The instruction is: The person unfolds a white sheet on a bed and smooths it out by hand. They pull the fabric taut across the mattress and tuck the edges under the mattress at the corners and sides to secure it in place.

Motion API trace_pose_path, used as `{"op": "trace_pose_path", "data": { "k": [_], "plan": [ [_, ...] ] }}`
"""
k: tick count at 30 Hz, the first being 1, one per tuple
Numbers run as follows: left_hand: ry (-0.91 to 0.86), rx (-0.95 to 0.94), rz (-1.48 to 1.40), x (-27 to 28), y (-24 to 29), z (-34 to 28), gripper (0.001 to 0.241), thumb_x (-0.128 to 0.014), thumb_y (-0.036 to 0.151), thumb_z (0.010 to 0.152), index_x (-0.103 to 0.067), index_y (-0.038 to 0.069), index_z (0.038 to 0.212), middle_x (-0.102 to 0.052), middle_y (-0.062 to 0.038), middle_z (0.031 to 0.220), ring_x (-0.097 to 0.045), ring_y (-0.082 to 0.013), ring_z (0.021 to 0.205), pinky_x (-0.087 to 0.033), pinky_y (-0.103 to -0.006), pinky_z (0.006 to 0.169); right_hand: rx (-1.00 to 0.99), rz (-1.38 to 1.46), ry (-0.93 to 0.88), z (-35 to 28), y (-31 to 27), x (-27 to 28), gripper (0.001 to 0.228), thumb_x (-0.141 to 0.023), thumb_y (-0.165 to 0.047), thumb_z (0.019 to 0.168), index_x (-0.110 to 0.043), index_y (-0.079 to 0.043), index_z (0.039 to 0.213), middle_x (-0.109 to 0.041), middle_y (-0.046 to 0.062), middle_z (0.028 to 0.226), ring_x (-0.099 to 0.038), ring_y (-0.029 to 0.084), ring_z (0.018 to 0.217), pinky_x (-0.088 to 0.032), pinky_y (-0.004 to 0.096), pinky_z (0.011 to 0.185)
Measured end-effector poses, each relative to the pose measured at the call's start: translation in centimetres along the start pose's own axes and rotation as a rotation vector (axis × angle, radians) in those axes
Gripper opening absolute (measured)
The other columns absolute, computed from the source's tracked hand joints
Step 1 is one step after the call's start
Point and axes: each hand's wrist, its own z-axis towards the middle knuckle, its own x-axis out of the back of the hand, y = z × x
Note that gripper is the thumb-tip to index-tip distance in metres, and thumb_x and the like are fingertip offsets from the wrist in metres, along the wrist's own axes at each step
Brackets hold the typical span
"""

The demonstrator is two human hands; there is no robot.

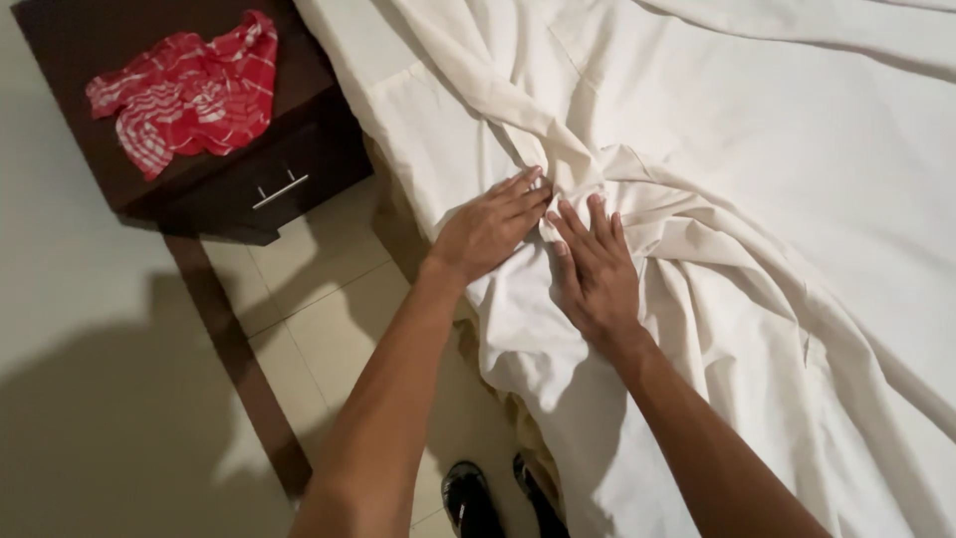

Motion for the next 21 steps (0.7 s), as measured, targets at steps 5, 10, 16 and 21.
{"op": "trace_pose_path", "data": {
  "k": [5,10,16,21],
  "plan": [
    [-0.050,-0.051,-0.005,1.5,-0.8,-3.6,0.037,-0.060,0.007,0.096,-0.066,-0.002,0.132,-0.063,-0.011,0.141,-0.047,-0.0273,0.144,-0.040,-0.0395,0.121,0.049,-0.044,-0.093,-1.0,-1.2,-0.5,0.040,-0.044,-0.022,0.111,-0.061,-0.009,0.145,-0.057,0.013,0.153,-0.036,0.040,0.153,-0.026,0.057,0.124],
    [-0.173,-0.036,0.070,3.2,-2.6,-8.7,0.041,-0.055,0.001,0.097,-0.066,0.005,0.136,-0.059,-0.006,0.150,-0.043,-0.0227,0.149,-0.035,-0.0351,0.125,0.162,-0.152,-0.160,-0.8,-2.4,-3.4,0.040,-0.046,-0.026,0.110,-0.061,-0.013,0.145,-0.058,0.011,0.150,-0.037,0.039,0.152,-0.026,0.057,0.125],
    [-0.275,0.083,0.137,5.2,-3.9,-13.5,0.045,-0.052,0.006,0.097,-0.061,0.003,0.141,-0.053,-0.006,0.155,-0.038,-0.0194,0.152,-0.030,-0.0341,0.128,0.247,-0.158,-0.181,-0.6,-7.4,-5.2,0.039,-0.055,-0.021,0.105,-0.060,-0.011,0.143,-0.059,0.012,0.148,-0.041,0.040,0.148,-0.030,0.054,0.122],
    [-0.416,0.133,0.207,6.6,-3.7,-17.8,0.052,-0.050,0.005,0.093,-0.053,0.002,0.146,-0.045,-0.006,0.160,-0.030,-0.0193,0.153,-0.027,-0.0341,0.125,0.352,-0.130,-0.265,-3.2,-8.1,-9.1,0.048,-0.055,-0.020,0.101,-0.055,-0.008,0.148,-0.058,0.013,0.149,-0.042,0.038,0.147,-0.030,0.052,0.124]
  ]
}}
